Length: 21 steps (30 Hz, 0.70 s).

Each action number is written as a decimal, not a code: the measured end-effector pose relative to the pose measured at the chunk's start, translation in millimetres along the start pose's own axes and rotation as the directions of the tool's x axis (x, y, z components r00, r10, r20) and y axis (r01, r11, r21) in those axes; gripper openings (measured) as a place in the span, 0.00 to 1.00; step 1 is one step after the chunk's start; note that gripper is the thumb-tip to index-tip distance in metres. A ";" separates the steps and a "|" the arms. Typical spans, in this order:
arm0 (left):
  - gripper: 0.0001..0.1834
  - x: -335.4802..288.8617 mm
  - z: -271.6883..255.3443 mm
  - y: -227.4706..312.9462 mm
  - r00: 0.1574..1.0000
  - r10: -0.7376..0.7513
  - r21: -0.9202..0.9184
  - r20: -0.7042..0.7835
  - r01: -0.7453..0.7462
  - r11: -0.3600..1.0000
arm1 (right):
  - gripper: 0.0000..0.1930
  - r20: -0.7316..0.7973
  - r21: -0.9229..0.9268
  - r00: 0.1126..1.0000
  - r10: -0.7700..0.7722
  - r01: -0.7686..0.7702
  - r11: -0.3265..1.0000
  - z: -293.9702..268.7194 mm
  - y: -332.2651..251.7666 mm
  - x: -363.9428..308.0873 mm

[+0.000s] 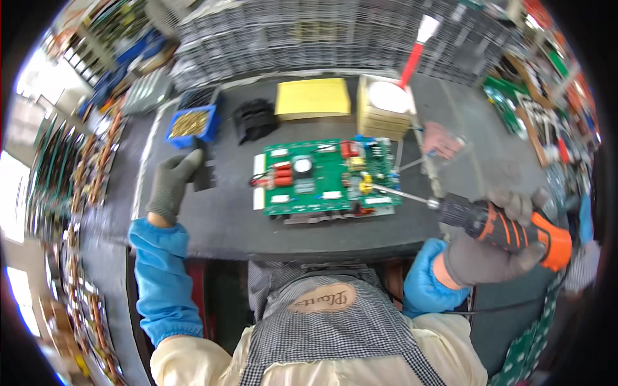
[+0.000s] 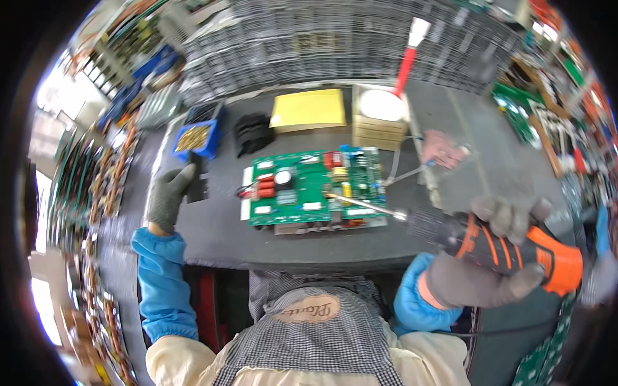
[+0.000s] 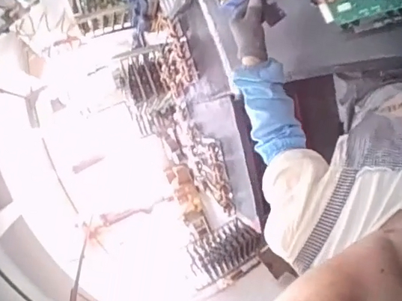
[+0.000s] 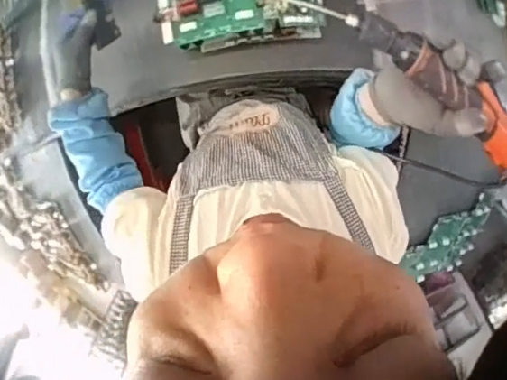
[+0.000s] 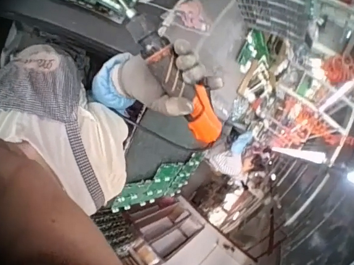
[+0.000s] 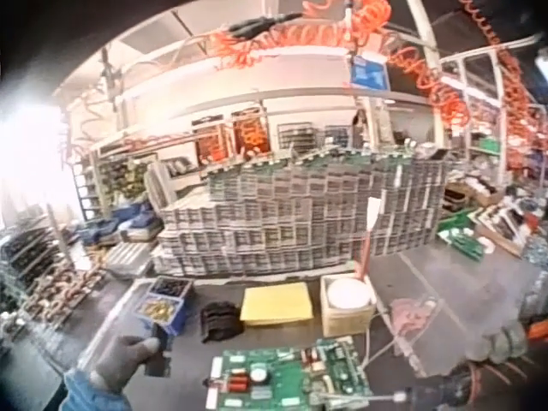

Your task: The person assembles circuit boards by installing components such as heatsinks and transformers, securing them with screws using an electric screwdriver.

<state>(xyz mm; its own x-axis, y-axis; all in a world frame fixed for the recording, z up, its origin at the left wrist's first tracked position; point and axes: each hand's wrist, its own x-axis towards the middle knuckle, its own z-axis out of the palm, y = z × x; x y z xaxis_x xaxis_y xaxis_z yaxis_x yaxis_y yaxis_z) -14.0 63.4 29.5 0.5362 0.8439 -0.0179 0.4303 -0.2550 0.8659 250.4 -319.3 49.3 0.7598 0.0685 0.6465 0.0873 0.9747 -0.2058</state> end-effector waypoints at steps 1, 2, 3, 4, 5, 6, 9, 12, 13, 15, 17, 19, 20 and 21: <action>0.21 -15.5 3.7 1.6 0.996 -0.029 -0.168 0.088 0.043 0.985 | 0.42 0.004 0.035 0.999 0.039 -0.039 0.999 -2.0 4.4 -1.1; 0.20 -28.8 1.3 -3.6 0.996 -0.041 -0.111 0.080 0.050 0.993 | 0.41 -0.028 0.021 0.998 0.048 -0.047 0.999 -1.8 9.9 -3.2; 0.20 -46.9 9.5 1.4 0.997 -0.046 -0.170 0.055 0.055 0.984 | 0.41 -0.060 -0.002 0.997 0.051 -0.051 0.999 -1.0 14.5 -5.2; 0.20 -52.5 14.5 -4.4 0.998 -0.034 -0.186 0.055 0.043 0.982 | 0.39 -0.046 0.076 0.994 0.097 -0.093 0.993 1.4 18.3 -7.4; 0.21 -55.2 20.2 -12.8 0.998 -0.017 -0.203 0.061 0.029 0.979 | 0.39 -0.040 0.086 0.993 0.113 -0.109 0.990 4.9 22.4 -9.2; 0.21 -53.7 26.4 -15.4 0.997 -0.008 -0.215 0.073 0.023 0.976 | 0.39 -0.032 0.079 0.991 0.133 -0.130 0.988 9.1 24.3 -10.4; 0.22 -45.2 42.0 -15.7 0.994 0.001 -0.278 0.112 0.030 0.960 | 0.39 -0.006 0.074 0.986 0.169 -0.168 0.983 21.0 26.8 -13.6; 0.21 -39.1 53.9 -18.0 0.987 -0.019 -0.349 0.159 0.074 0.934 | 0.41 0.040 0.052 0.983 0.179 -0.181 0.982 28.4 29.0 -16.6; 0.21 -37.2 55.8 -18.9 0.986 -0.017 -0.354 0.165 0.075 0.932 | 0.42 0.072 0.032 0.981 0.179 -0.182 0.983 30.3 29.4 -17.4; 0.20 -34.2 57.4 -20.8 0.986 -0.027 -0.371 0.162 0.087 0.925 | 0.42 0.083 -0.009 0.980 0.178 -0.178 0.984 32.3 30.8 -17.4; 0.20 -33.4 55.3 -20.6 0.984 -0.022 -0.340 0.179 0.082 0.937 | 0.43 0.094 -0.047 0.979 0.182 -0.178 0.983 36.2 33.5 -16.9; 0.19 -31.7 53.8 -22.2 0.982 -0.016 -0.309 0.190 0.075 0.948 | 0.42 0.056 -0.001 0.975 0.213 -0.213 0.977 44.6 38.5 -15.3; 0.19 -31.0 52.8 -24.1 0.984 0.015 -0.304 0.179 0.041 0.952 | 0.42 0.058 -0.004 0.975 0.216 -0.216 0.976 48.8 41.8 -14.7; 0.18 -30.7 52.5 -25.5 0.985 0.045 -0.299 0.168 0.007 0.954 | 0.42 0.087 0.008 0.969 0.232 -0.233 0.972 52.9 45.4 -14.0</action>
<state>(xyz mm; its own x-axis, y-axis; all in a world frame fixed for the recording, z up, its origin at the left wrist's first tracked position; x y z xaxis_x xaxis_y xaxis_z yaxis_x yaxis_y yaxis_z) -3.3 19.2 -18.3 0.6698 0.7399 -0.0624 0.1969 -0.0960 0.9757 209.6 -264.7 69.8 0.7001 0.3109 0.6429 -0.0974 0.9334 -0.3453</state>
